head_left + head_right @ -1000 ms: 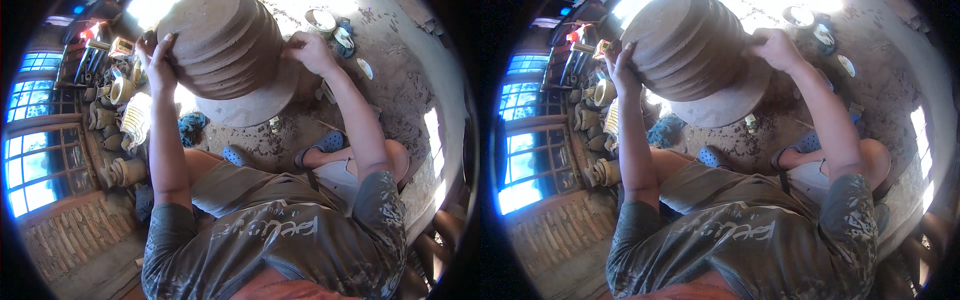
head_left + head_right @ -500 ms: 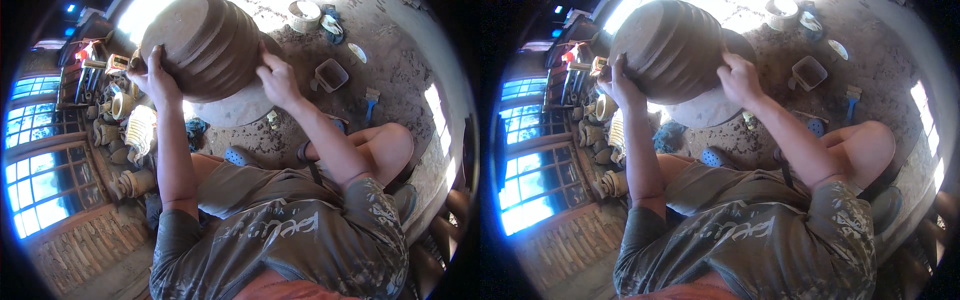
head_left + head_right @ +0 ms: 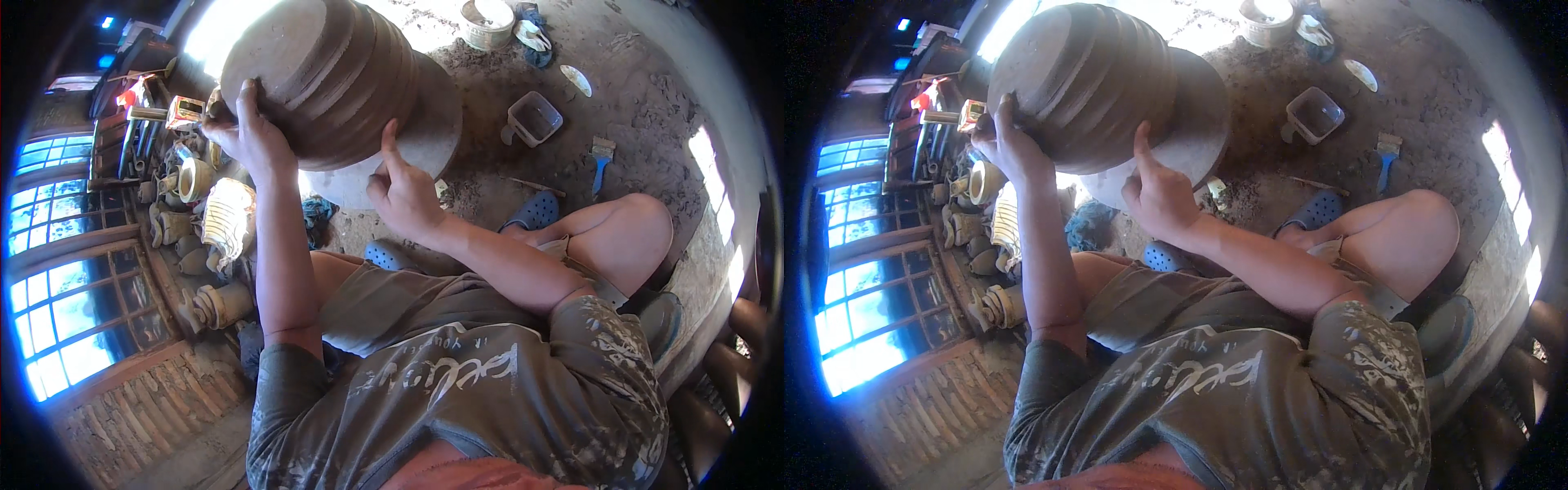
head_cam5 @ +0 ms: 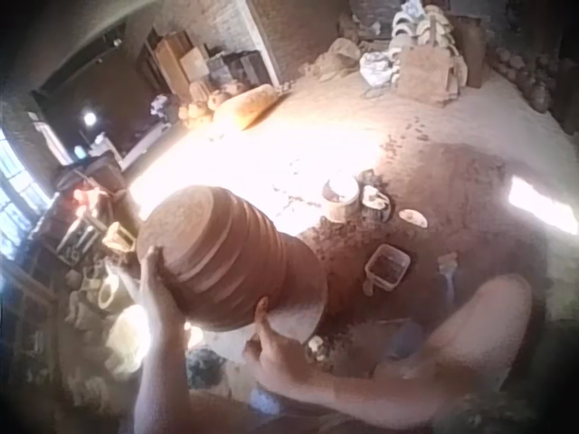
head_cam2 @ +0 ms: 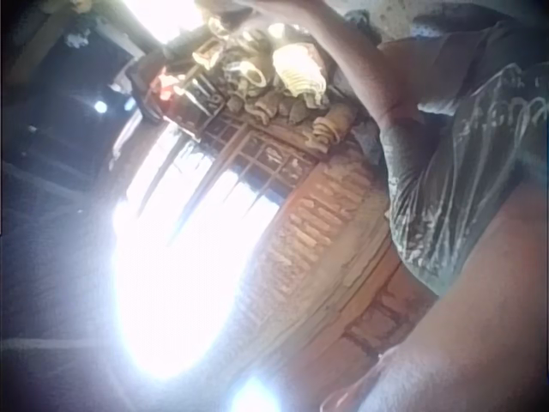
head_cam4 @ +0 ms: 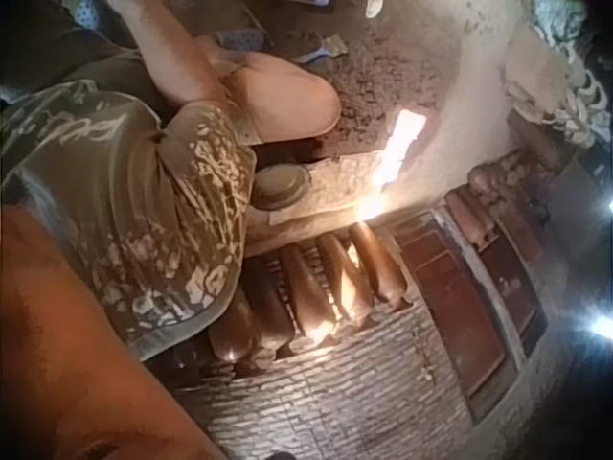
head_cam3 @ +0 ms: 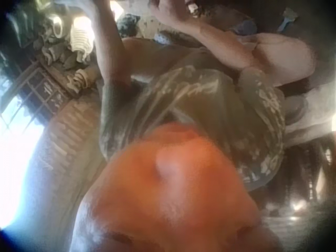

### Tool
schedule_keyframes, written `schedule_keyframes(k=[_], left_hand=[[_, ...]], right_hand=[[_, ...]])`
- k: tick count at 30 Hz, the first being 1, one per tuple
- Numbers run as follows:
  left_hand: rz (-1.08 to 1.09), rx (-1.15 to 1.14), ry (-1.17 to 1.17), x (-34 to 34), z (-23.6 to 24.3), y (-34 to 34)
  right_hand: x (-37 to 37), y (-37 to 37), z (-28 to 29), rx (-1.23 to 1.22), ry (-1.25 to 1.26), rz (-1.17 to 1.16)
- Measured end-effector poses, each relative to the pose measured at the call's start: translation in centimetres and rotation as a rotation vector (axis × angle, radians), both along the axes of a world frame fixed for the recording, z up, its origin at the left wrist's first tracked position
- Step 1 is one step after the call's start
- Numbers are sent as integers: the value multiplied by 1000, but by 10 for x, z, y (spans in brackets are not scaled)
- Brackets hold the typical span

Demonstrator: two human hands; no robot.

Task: The person works on a piece of clay on a spinning pottery wheel, using their fingers to smooth and shape the horizontal ridges on the side of the vessel.

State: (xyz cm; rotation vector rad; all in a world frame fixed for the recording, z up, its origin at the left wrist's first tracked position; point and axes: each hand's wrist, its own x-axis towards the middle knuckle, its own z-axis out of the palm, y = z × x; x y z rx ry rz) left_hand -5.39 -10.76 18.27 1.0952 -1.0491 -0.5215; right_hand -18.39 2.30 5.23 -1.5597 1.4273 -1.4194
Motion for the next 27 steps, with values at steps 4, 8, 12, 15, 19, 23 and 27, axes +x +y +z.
schedule_keyframes(k=[4, 8, 12, 15, 19, 23, 27], left_hand=[[-36, -1, 29, 1, 1, 5], [-55, -37, 41, 6, 2, 7], [-68, -47, 22, -7, 3, 7], [-45, -47, 30, -8, 3, 9], [-32, -78, -26, 3, -5, 4], [-34, -71, -31, 1, -7, 3], [-23, -91, -58, 2, -8, 3]], right_hand=[[-18, 7, 3, -91, 71, 46], [-63, -26, 21, -36, -95, 6], [-62, -37, 24, 109, -178, 34], [-39, -6, 31, 77, -118, 103], [-45, 4, 20, -14, 48, 113], [-76, -50, 7, 64, -253, -29], [-67, -44, 14, 47, -150, -49]])
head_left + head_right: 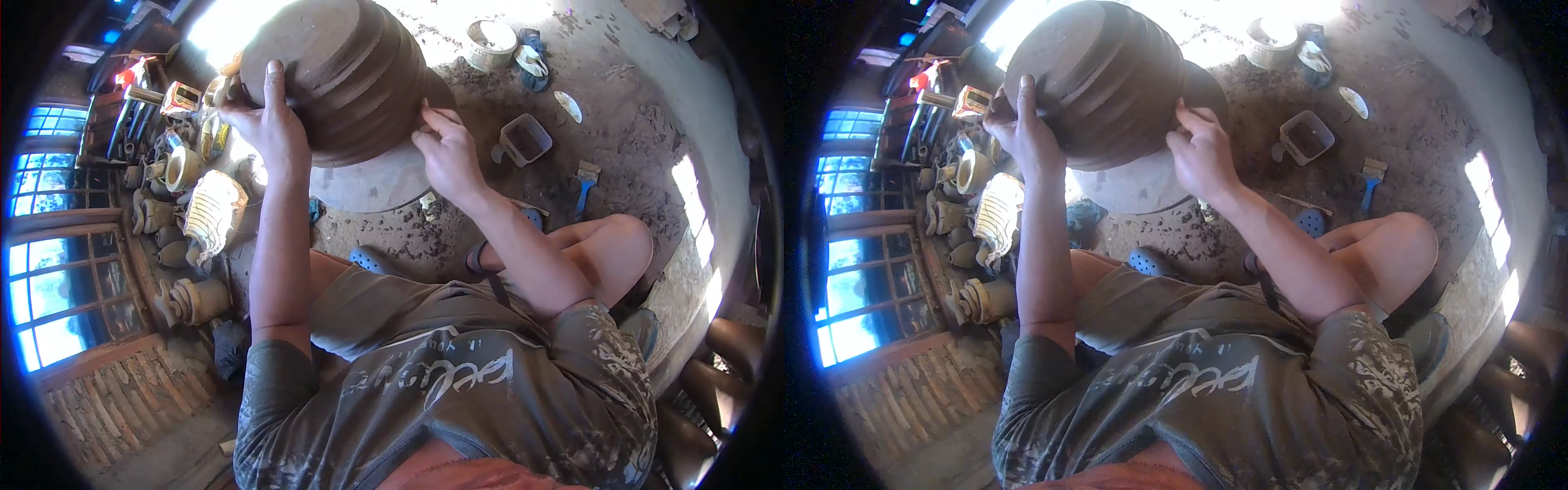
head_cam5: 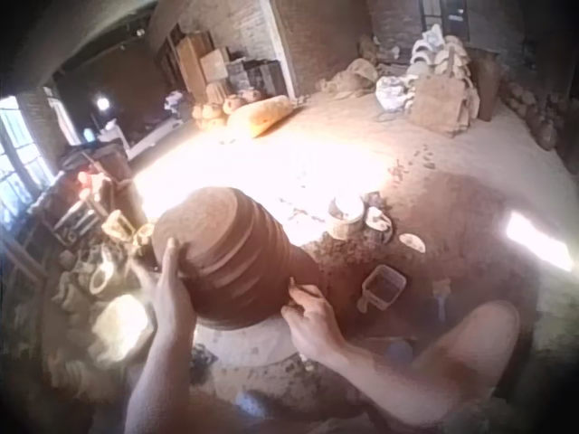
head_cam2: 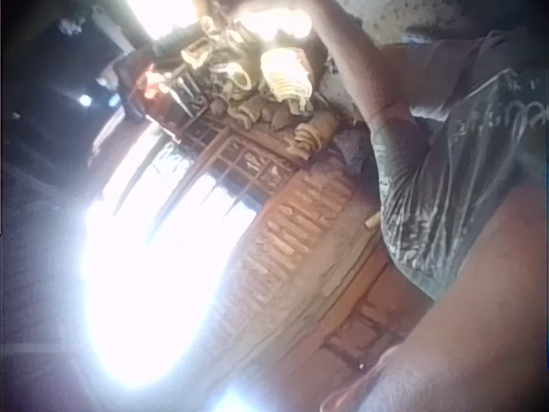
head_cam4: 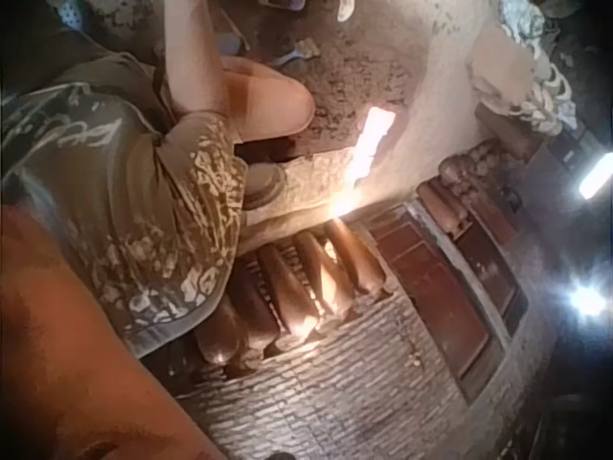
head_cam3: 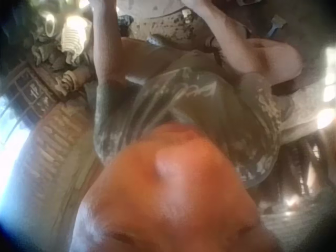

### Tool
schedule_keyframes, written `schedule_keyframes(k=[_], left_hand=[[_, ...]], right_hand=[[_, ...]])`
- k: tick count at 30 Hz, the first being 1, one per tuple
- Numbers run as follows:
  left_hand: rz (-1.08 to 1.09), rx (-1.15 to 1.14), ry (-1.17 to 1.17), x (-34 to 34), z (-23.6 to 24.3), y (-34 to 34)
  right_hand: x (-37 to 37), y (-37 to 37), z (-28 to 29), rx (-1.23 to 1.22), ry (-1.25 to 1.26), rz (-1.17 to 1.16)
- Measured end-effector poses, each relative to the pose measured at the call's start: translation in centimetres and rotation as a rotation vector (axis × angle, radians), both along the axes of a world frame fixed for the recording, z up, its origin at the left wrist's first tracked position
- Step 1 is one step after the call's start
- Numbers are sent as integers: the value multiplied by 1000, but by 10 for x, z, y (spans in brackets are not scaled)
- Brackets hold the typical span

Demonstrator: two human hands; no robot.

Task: The person works on a piece of clay on a spinning pottery wheel, using their fingers to smooth and shape the horizontal ridges on the side of the vessel.

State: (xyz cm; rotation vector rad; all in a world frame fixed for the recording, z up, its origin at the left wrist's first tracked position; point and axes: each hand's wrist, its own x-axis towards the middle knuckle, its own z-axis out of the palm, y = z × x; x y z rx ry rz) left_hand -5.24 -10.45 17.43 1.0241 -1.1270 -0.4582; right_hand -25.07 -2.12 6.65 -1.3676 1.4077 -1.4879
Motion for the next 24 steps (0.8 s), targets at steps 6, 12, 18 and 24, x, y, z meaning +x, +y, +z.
schedule_keyframes(k=[6, 12, 18, 24], left_hand=[[-42, 13, 201, -4, 6, 4], [-110, -116, -247, 9, 21, 60], [-669, 369, -715, -9, 38, 119], [-581, 611, -789, -15, 28, 110]], right_hand=[[40, 64, 21, 67, 3, 401], [18, 62, 46, -212, -20, 203], [-8, 60, 77, -566, 260, 135], [-45, 68, 54, -531, 425, 120]])
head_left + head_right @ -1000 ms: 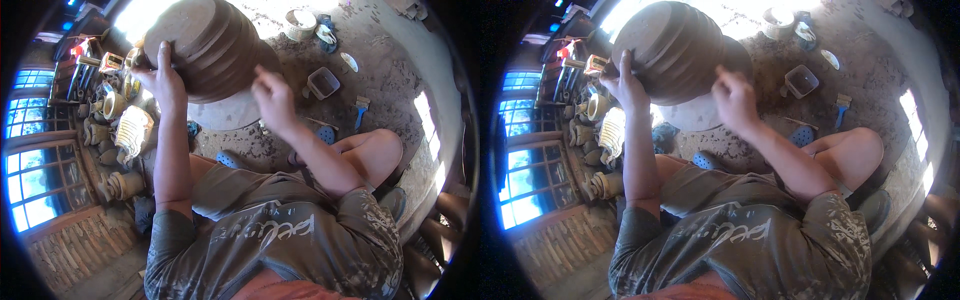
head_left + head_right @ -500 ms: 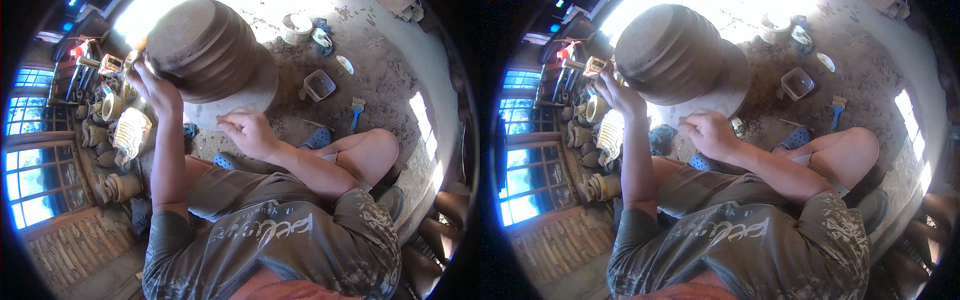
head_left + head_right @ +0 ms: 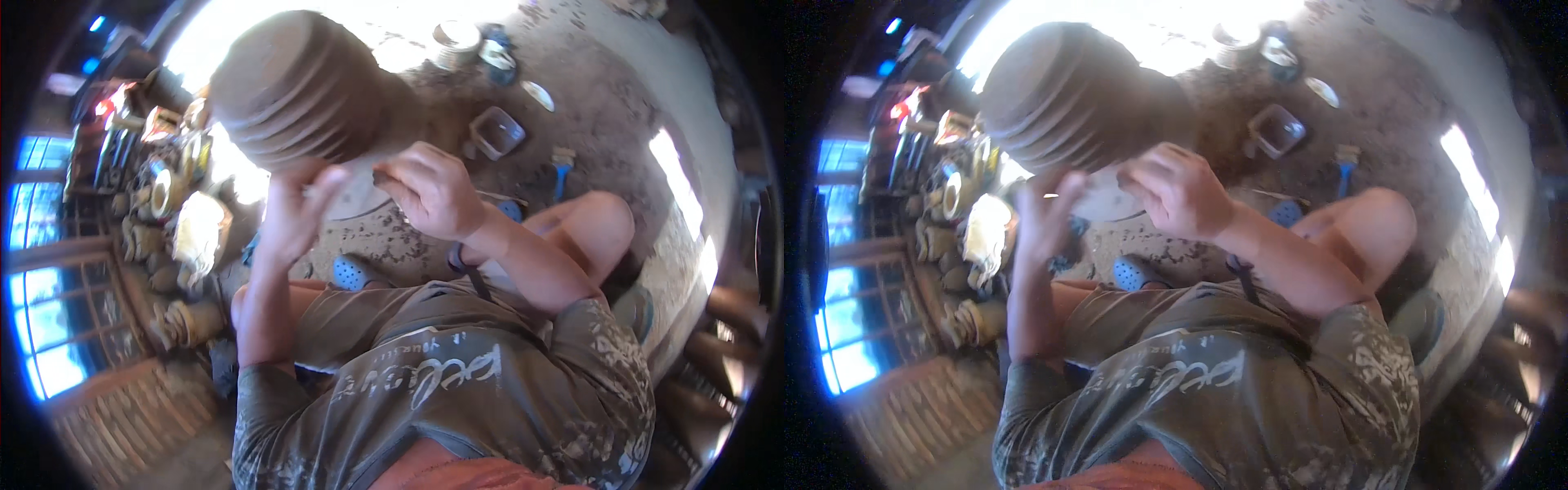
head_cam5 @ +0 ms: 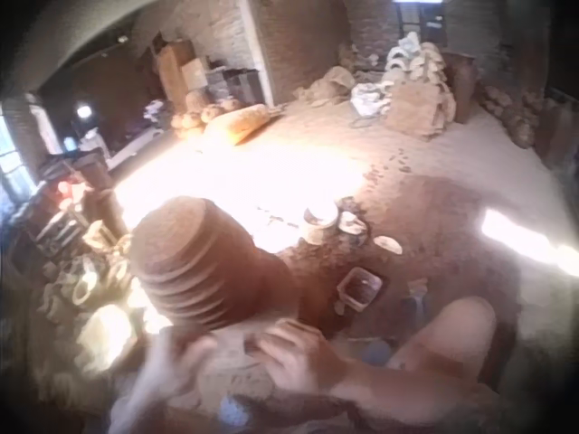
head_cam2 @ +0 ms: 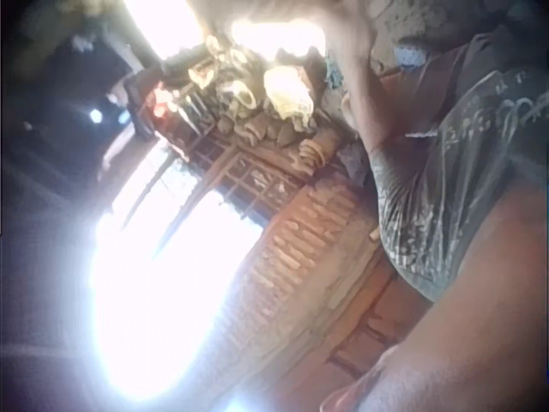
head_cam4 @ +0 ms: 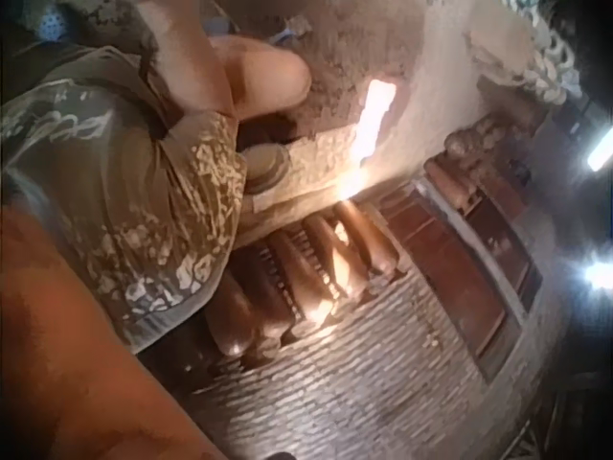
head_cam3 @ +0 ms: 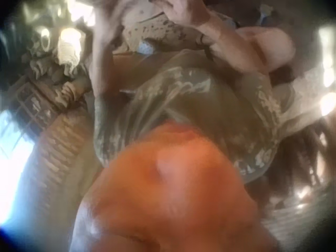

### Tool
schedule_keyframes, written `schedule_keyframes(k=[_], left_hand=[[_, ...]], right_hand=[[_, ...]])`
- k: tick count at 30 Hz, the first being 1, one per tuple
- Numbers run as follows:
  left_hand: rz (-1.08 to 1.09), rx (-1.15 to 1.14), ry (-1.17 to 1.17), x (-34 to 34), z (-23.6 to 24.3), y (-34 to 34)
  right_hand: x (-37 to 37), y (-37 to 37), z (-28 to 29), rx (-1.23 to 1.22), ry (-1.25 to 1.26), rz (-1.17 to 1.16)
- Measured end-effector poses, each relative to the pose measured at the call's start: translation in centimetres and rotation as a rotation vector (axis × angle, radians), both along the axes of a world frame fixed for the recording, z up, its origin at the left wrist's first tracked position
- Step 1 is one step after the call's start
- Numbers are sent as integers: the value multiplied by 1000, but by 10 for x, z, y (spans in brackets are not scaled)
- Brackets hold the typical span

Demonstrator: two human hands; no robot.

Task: The person works on a piece of clay on a spinning pottery wheel, using their fingers to smooth and shape the horizontal ridges on the side of the vessel.

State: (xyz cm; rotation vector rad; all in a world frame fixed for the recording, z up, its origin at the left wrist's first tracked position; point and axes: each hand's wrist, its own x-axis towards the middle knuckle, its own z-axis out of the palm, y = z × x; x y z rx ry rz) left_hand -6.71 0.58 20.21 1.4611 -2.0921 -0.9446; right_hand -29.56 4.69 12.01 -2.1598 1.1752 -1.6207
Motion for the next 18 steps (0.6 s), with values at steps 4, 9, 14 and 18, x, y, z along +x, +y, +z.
schedule_keyframes(k=[4, 9, 14, 18], left_hand=[[413, -776, 95, 64, -35, -30], [353, -434, 108, 62, -55, -56], [383, -454, 168, 47, -72, -68], [365, -324, 177, 66, -66, -61]], right_hand=[[-85, -12, 10, 174, -109, -292], [-301, 20, -21, 539, -386, -815], [-503, 154, -150, 886, 180, -1505], [-526, 213, -232, 1372, 243, -1482]])
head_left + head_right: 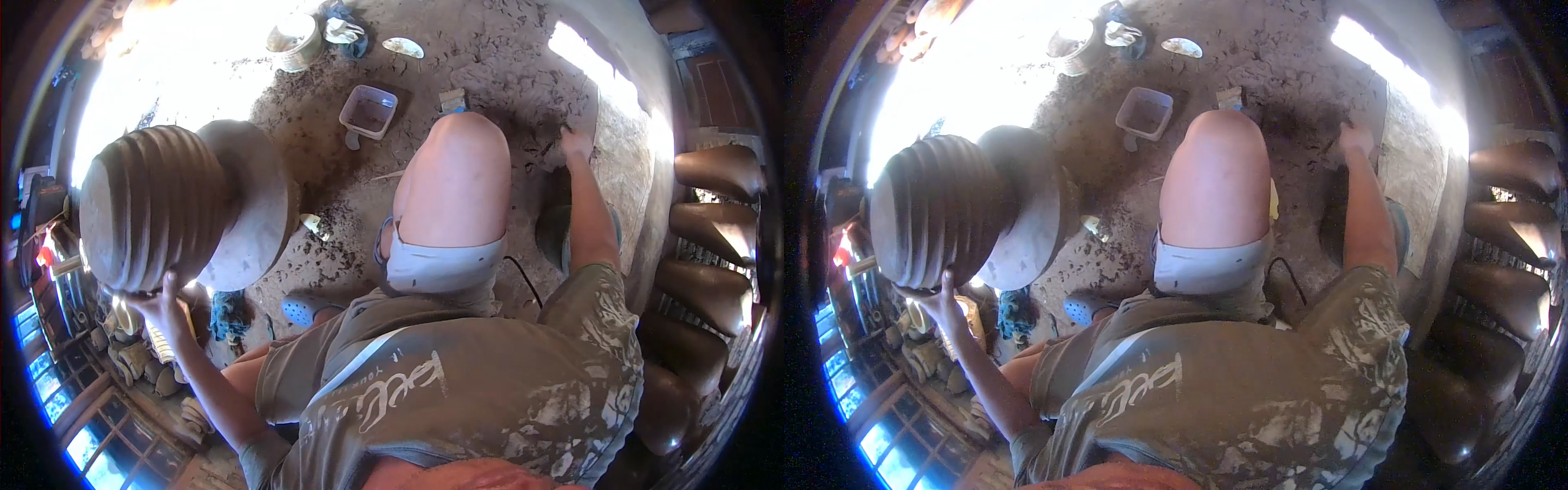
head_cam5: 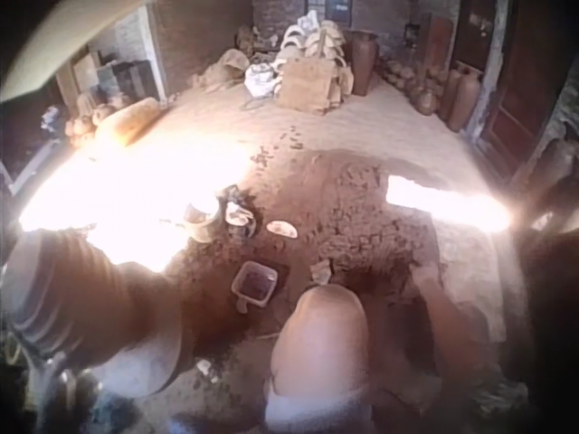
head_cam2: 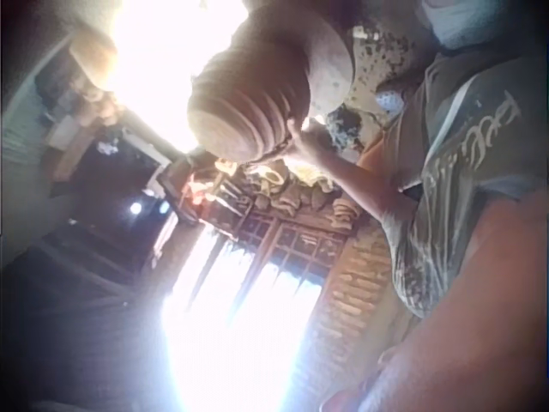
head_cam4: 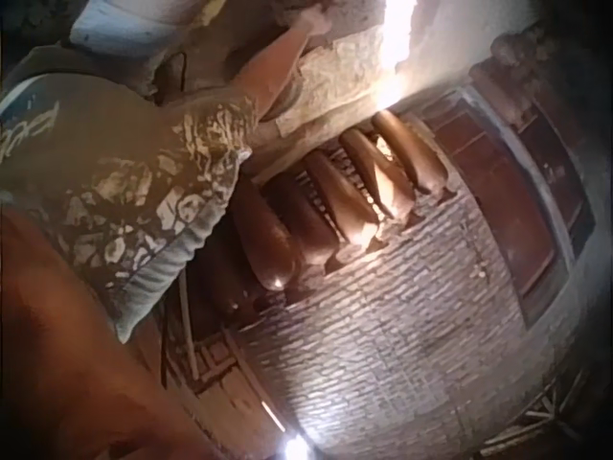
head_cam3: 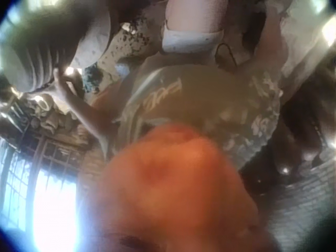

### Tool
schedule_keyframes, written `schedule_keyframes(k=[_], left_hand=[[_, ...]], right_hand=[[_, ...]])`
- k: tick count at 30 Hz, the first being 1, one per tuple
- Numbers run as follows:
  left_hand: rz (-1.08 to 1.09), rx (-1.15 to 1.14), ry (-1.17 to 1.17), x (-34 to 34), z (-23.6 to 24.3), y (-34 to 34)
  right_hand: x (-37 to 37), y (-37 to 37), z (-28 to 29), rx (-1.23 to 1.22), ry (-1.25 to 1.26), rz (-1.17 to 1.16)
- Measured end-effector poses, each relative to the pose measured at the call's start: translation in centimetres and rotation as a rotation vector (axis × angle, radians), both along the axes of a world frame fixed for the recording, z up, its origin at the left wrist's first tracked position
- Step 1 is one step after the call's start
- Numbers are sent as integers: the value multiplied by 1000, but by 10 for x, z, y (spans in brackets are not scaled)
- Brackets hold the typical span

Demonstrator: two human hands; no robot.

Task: The person works on a piece of clay on a spinning pottery wheel, using their fingers to smooth and shape the horizontal ridges on the side of the vessel.

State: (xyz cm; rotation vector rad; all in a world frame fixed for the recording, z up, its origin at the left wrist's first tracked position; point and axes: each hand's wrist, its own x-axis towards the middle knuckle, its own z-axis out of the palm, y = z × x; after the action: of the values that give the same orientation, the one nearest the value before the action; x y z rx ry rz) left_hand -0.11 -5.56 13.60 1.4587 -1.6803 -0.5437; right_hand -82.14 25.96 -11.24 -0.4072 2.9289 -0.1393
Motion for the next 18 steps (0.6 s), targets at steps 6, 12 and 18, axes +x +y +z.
schedule_keyframes(k=[6, 12, 18], left_hand=[[56, 43, -120, 13, 4, 4], [64, 72, -83, 18, -3, -6], [-85, 76, -105, 55, -5, -4]], right_hand=[[7, -30, -25, 189, 184, 85], [-19, -66, -10, 309, 77, 111], [-46, -70, -32, 321, 49, 264]])
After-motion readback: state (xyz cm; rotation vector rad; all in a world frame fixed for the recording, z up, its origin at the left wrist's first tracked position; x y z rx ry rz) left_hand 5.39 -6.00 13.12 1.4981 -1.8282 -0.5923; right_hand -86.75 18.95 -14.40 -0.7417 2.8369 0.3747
